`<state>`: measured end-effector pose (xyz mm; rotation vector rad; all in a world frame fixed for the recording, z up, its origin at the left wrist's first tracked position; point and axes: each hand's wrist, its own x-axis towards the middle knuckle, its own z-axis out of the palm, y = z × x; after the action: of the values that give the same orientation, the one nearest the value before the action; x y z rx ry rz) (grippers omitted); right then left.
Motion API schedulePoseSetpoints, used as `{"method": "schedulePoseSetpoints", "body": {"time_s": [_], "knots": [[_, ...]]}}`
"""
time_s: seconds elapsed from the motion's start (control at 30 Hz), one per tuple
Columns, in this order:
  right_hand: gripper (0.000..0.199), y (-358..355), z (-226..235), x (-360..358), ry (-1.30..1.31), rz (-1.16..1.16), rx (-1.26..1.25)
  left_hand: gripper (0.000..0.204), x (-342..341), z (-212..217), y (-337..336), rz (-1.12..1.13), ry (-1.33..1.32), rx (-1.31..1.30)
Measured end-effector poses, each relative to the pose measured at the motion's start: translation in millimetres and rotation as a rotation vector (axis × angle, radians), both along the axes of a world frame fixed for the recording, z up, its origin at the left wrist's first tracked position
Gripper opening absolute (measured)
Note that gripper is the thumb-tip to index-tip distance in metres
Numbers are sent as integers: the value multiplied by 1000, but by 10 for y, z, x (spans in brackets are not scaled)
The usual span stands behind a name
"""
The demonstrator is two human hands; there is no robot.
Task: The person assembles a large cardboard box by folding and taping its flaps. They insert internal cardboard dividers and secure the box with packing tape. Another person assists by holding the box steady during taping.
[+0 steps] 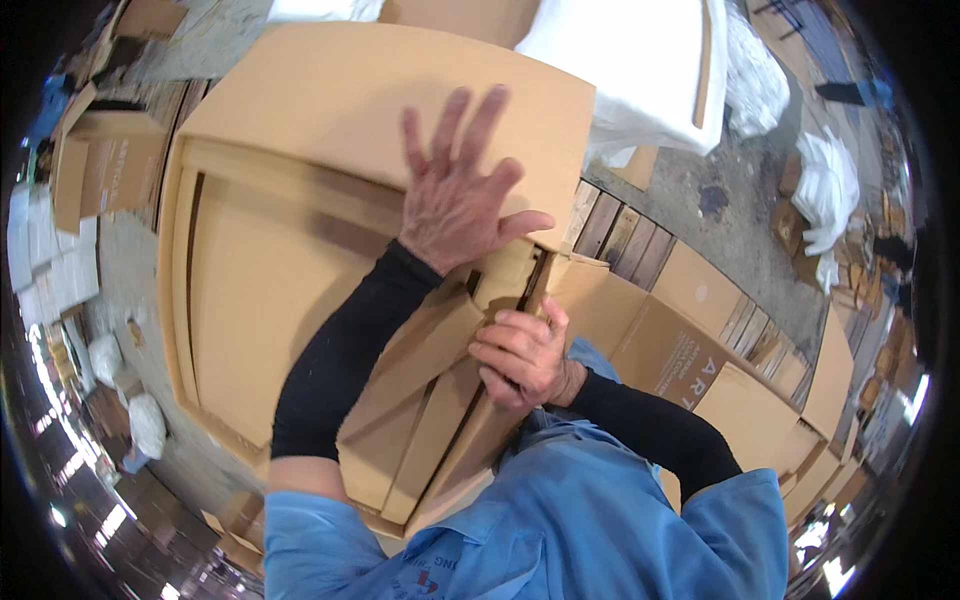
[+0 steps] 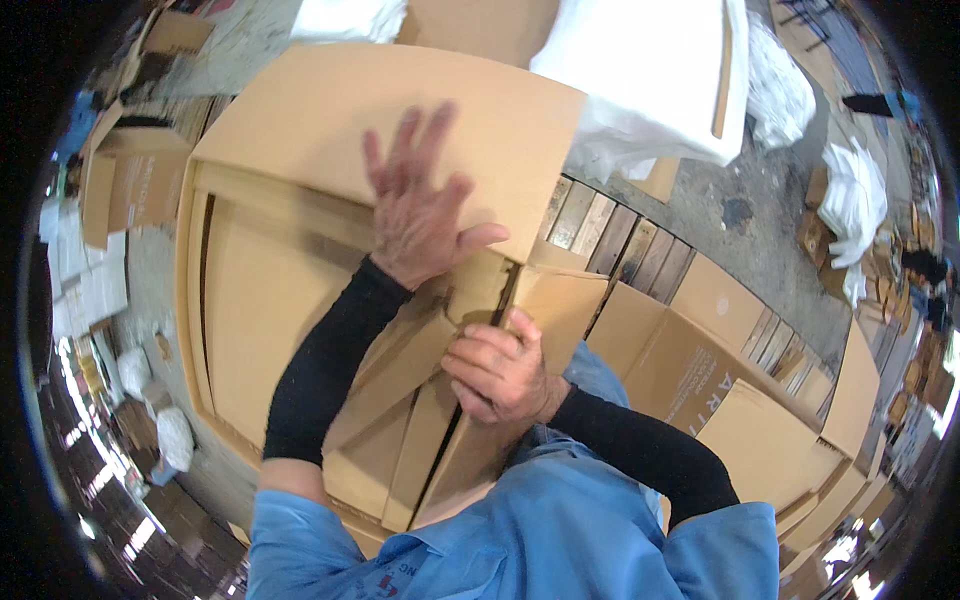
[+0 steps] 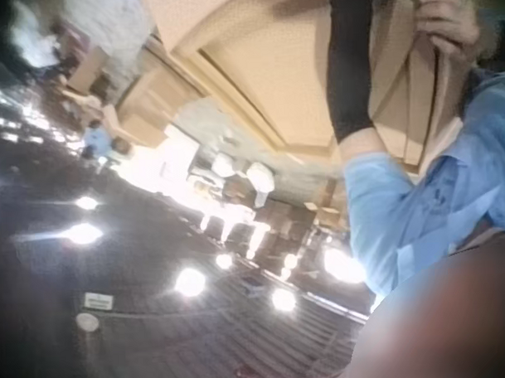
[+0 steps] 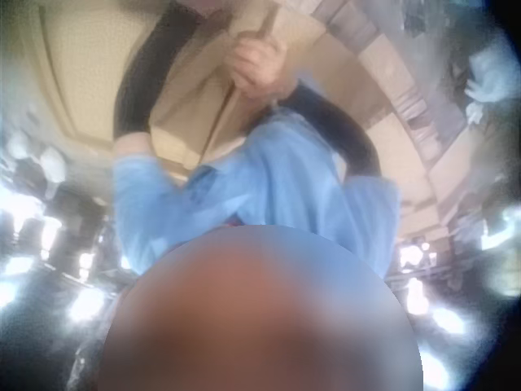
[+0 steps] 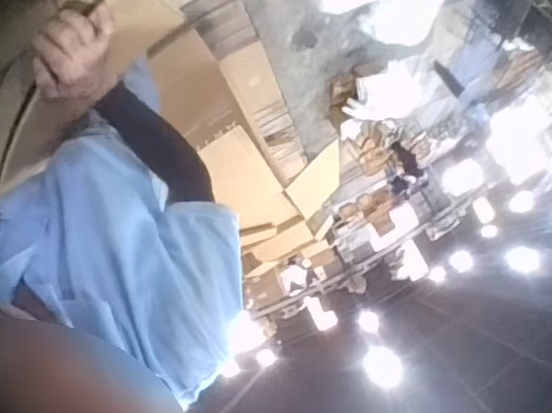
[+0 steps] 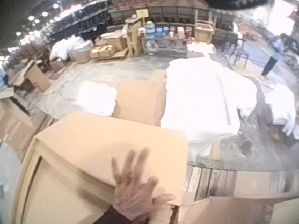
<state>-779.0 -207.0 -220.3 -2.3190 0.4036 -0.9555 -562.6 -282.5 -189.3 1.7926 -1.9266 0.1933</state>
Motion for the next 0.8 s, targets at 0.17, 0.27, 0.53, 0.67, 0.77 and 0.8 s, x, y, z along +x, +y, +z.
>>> {"method": "schedulePoseSetpoints", "body": {"time_s": [0.17,0.27,0.53,0.67,0.77,0.8], "knots": [[37,2,39,-29,50,22,-18,58,-9,188,214,-33,31,-83],[37,-60,55,-8,78,19,-40,54,4,553,626,87,123,-120],[48,-82,613,294,255,159,126,56,48,849,2989,643,169,-229],[62,155,1050,1165,345,504,198,38,-713,992,4138,1127,311,-221],[59,588,982,1956,789,826,256,42,-1150,933,4654,1423,276,-260],[58,719,964,2099,1024,914,320,43,-1253,850,4798,1516,252,-260]]}}
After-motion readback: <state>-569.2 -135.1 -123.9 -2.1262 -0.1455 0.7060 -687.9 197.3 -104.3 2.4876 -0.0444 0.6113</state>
